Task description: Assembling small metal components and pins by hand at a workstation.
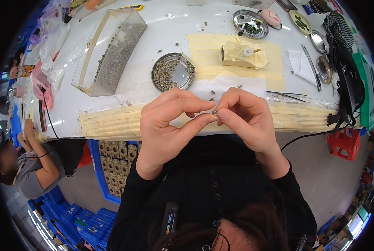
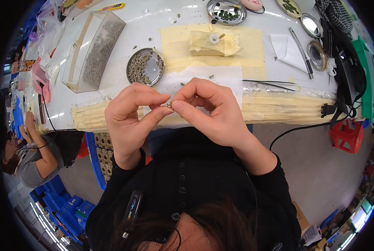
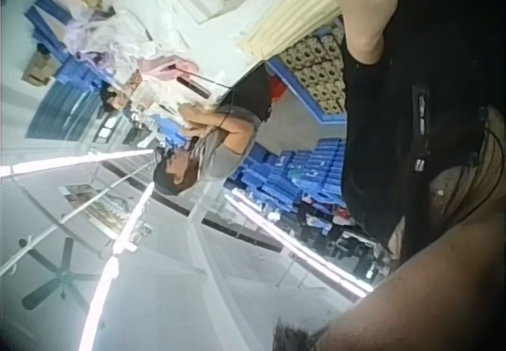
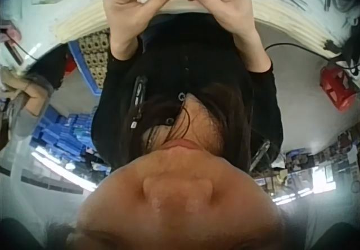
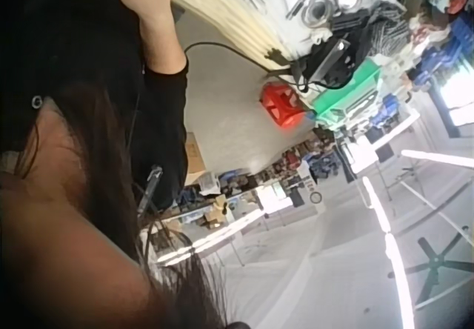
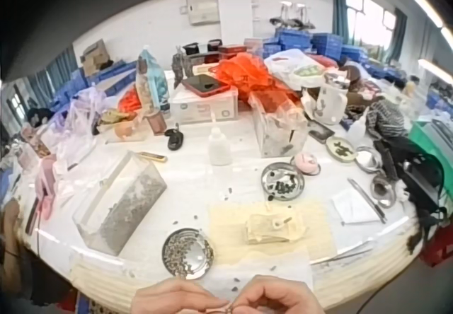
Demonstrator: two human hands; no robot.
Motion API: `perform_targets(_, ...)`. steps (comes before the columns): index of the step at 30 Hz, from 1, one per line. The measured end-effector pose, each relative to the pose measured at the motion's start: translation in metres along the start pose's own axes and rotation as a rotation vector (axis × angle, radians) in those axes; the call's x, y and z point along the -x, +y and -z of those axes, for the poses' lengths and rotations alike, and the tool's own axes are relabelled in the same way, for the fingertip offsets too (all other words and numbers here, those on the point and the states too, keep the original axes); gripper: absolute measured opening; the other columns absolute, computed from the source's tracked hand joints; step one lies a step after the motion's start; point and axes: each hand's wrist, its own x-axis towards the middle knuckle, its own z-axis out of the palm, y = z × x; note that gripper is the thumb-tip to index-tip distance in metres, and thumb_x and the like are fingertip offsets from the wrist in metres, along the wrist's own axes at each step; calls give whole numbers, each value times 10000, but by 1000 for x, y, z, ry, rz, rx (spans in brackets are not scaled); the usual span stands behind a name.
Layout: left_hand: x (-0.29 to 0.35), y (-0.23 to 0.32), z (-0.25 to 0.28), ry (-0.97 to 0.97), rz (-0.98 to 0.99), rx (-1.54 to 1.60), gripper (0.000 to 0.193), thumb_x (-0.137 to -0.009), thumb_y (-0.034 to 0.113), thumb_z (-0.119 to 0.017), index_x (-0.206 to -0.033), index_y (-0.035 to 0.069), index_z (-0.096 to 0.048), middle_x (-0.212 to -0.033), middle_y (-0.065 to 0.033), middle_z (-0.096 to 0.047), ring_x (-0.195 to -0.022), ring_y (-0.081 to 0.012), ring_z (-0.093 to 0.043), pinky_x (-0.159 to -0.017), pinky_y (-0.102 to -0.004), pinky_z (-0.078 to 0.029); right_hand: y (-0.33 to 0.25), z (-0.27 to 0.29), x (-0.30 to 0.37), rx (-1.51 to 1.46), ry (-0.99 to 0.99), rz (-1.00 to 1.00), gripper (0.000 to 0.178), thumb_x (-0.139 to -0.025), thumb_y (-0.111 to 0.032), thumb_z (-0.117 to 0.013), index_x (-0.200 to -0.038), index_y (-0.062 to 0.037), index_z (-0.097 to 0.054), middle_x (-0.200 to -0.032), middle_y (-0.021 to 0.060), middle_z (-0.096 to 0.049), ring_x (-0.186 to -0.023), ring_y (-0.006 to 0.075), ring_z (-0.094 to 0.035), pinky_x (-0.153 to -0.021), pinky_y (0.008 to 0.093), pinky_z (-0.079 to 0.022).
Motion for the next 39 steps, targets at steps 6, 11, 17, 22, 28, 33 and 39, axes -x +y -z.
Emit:
perform_targets(6,1,-10,-7,62,-108,112,196,-743,-46,-744,-930,11,-728,-823,-79,-653,-707,-122,-614,-631,-231,-482,0,3,2,-82,-27,-92,94,-926,-78,-615,-938,14,-604,-856,17,-607,-760,53,-552,-685,207,-462)
perform_targets(11,3,-11,-9,30,-66,198,193,-754,-64,-717,-938,-10,-698,-854,-83,-618,-784,-147,-571,-695,-257,-445,0,0,1,-182,-37,-98,107,-937,-101,-605,-941,6,-603,-864,12,-604,-767,63,-556,-700,214,-462)
perform_targets(17,0,-13,-12,83,-147,104,168,-745,-53,-729,-902,0,-701,-832,-82,-629,-752,-160,-584,-666,-255,-452,0,0,0,-171,-16,-118,103,-929,-98,-612,-941,5,-613,-864,15,-612,-762,71,-560,-706,220,-461)
perform_targets(22,-2,-18,-18,232,-279,-120,167,-720,-52,-742,-870,11,-704,-809,-78,-642,-716,-191,-594,-637,-273,-458,-13,15,-7,520,199,309,62,-859,-26,-656,-910,10,-656,-846,54,-623,-729,116,-568,-683,234,-455)
perform_targets(28,-4,-22,-23,272,-345,-157,165,-738,-66,-721,-887,-10,-676,-840,-85,-629,-760,-200,-580,-677,-289,-454,-34,48,-33,1160,519,670,136,-807,-21,-697,-942,-19,-683,-833,67,-610,-747,186,-574,-657,274,-455)
perform_targets(33,-3,-24,-25,232,-348,-129,138,-791,-93,-665,-917,-45,-633,-898,-112,-600,-836,-192,-560,-741,-275,-451,-36,49,-46,1322,429,640,127,-790,-54,-712,-913,-38,-683,-829,65,-608,-772,230,-560,-685,315,-451)
perform_targets(39,-4,-24,-28,309,-323,-84,157,-734,-53,-734,-875,-1,-685,-827,-85,-636,-742,-197,-587,-654,-279,-454,-41,46,-41,1248,504,780,112,-763,-9,-730,-851,-33,-664,-830,80,-626,-745,223,-581,-665,293,-459)
